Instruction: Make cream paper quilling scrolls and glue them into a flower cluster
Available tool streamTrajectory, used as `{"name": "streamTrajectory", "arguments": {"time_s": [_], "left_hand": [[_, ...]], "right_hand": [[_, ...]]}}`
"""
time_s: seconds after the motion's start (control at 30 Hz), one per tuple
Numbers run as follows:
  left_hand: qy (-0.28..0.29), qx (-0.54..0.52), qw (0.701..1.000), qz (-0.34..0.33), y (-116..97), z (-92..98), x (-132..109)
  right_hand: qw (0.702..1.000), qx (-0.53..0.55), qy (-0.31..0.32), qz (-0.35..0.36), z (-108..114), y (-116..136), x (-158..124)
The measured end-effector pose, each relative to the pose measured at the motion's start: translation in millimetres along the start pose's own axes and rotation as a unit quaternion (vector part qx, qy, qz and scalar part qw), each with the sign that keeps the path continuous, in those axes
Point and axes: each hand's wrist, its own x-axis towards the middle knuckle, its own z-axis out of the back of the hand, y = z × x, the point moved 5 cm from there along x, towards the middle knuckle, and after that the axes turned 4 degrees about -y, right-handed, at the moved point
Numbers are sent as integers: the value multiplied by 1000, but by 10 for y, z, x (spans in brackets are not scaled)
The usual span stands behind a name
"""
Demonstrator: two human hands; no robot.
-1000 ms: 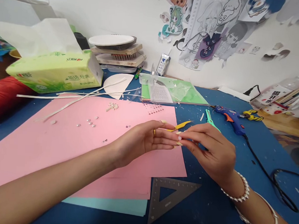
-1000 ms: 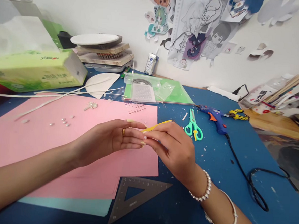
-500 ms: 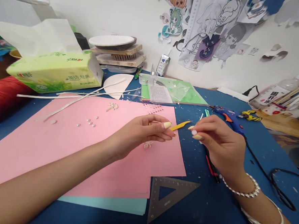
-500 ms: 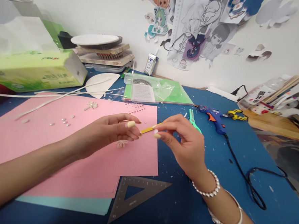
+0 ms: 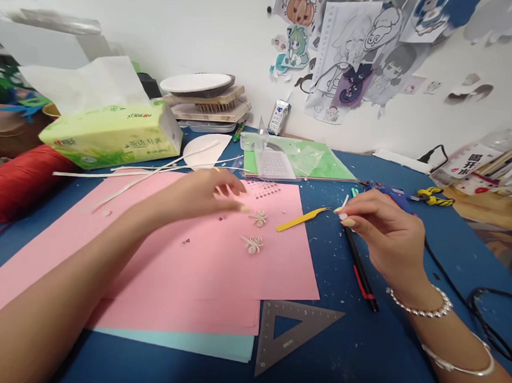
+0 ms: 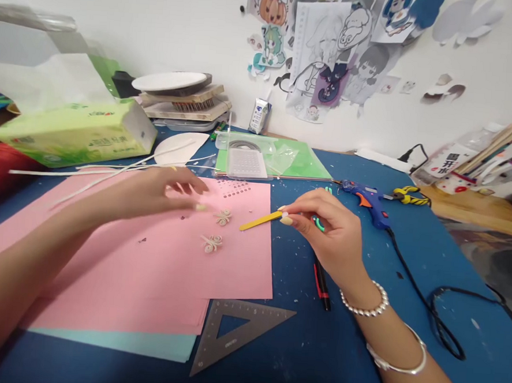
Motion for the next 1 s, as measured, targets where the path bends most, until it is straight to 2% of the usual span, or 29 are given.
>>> {"name": "streamTrajectory", "arguments": {"time_s": [0.1,0.27,0.57,0.77,0.83,1.0], "left_hand": [[56,41,995,-68,-117,-255,-27],[37,71,991,-105,-153,-401,-3],[-6,33,992,-119,-141,-435,44],[-25,-62,996,-64,-163,-385,22],[-33,-81,994,-73,-223,-361,-2],[-59,-88,984,-145,-499,-278,-142]], "right_hand": [[1000,-10,16,3,-26,15,-15],[999,-26,35,7,-47,6,-19],[998,-47,31,-13,-43,-28,0],[996,-58,60,7,-78,-36,7],[996,-62,60,9,-74,-38,12],[993,-98,65,30,-88,21,10]]}}
